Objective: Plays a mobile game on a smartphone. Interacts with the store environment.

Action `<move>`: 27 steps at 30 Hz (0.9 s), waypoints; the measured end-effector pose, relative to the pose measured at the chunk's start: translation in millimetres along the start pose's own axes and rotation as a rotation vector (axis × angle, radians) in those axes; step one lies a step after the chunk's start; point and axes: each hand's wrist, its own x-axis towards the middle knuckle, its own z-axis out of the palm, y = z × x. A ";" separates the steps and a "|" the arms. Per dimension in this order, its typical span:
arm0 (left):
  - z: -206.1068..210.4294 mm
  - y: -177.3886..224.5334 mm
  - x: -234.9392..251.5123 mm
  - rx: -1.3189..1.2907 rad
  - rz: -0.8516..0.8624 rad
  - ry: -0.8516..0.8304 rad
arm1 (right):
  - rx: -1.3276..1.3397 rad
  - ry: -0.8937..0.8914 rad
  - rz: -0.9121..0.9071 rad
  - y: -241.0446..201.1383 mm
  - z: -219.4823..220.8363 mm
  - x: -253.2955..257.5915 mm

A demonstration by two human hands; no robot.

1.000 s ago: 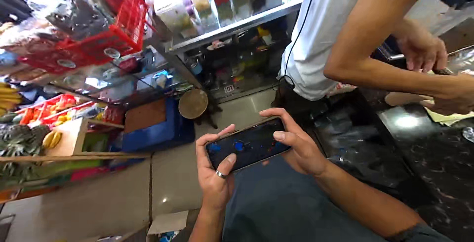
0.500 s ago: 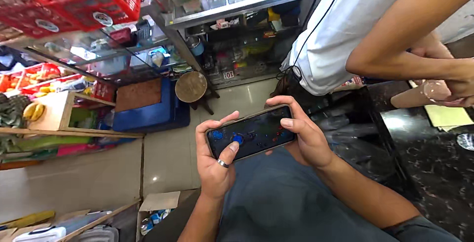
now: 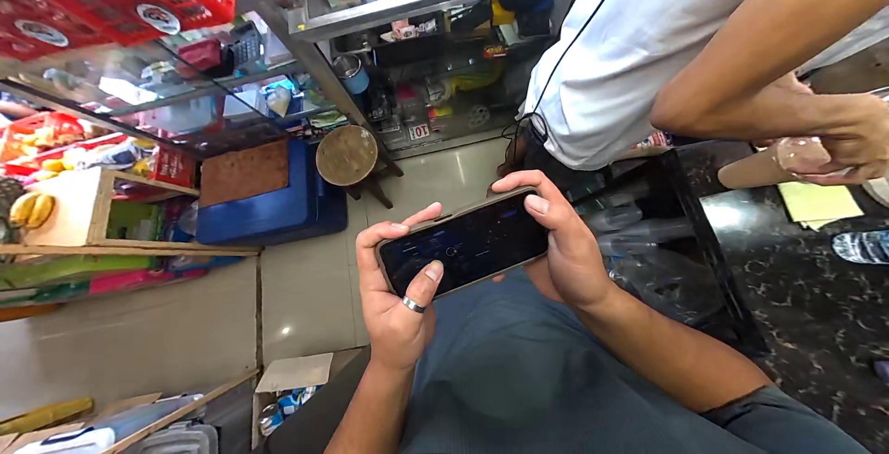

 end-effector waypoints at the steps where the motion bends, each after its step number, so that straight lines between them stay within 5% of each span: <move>1: 0.0 0.0 0.2 -0.020 -0.007 0.006 | 0.013 -0.028 -0.007 -0.4 -1.3 -0.6; 27: 2.5 5.2 0.1 -0.070 -0.029 0.015 | -0.018 -0.073 -0.025 -6.9 1.7 -6.1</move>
